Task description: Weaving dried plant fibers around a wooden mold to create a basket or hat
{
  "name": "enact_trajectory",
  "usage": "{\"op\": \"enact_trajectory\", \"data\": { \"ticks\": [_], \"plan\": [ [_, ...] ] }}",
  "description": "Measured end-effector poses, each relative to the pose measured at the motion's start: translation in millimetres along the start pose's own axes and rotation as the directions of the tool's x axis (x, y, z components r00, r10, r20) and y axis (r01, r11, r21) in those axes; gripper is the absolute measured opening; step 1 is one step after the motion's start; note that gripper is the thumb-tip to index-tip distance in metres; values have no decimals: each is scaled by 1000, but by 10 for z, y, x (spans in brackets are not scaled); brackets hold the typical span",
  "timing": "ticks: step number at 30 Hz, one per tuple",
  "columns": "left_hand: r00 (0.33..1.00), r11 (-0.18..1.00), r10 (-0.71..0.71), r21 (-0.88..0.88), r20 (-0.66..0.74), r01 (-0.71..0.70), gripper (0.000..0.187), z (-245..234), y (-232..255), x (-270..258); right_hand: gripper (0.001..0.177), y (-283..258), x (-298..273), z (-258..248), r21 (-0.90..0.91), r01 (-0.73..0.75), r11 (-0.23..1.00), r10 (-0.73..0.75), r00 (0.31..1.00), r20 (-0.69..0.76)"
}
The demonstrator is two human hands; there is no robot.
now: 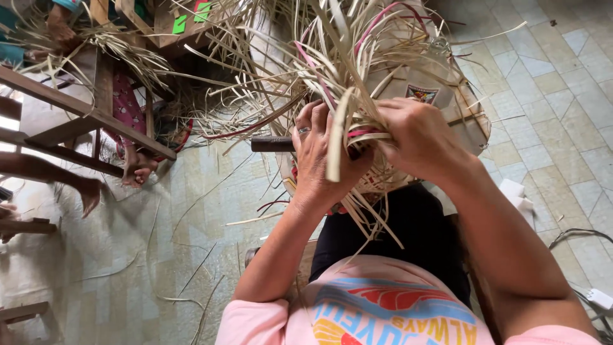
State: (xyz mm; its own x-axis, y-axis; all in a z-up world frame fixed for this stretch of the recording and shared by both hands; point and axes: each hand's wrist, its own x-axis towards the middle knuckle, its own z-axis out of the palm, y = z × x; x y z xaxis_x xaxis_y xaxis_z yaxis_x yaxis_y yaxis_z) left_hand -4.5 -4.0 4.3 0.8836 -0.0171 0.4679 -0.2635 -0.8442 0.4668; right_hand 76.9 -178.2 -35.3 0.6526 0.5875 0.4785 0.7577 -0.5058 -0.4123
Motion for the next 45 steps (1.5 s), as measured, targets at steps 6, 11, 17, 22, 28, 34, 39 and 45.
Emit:
{"op": "enact_trajectory", "data": {
  "ticks": [6,11,17,22,28,34,39,45],
  "plan": [
    [1000,1000,13,3,-11,-13,56,76,-73,13,24,-94,-300,-261,357,-163,920,199,978,-65],
    [992,997,-61,-39,113,65,63,-24,-40,68,21,-431,-503,-481,470,-381,796,346,924,162],
    [986,981,-77,186,147,49,70,-24,85,131,27,-506,-573,-409,643,-292,708,385,923,-5],
    [979,970,-77,240,188,31,75,-36,147,131,32,-242,-811,-173,446,-385,808,452,891,-50],
    [984,966,-27,256,178,-19,71,-50,214,146,40,-498,-848,-138,323,-616,718,608,782,140],
    [980,973,-10,228,198,-36,72,38,99,149,34,-380,-905,-36,340,-514,787,515,852,96],
    [984,980,13,192,176,-47,70,56,57,136,27,-717,-640,-167,517,-637,572,641,740,204],
    [987,984,32,169,157,-58,69,118,-18,125,40,-645,-744,-121,632,-555,541,620,771,146]
  ]
}}
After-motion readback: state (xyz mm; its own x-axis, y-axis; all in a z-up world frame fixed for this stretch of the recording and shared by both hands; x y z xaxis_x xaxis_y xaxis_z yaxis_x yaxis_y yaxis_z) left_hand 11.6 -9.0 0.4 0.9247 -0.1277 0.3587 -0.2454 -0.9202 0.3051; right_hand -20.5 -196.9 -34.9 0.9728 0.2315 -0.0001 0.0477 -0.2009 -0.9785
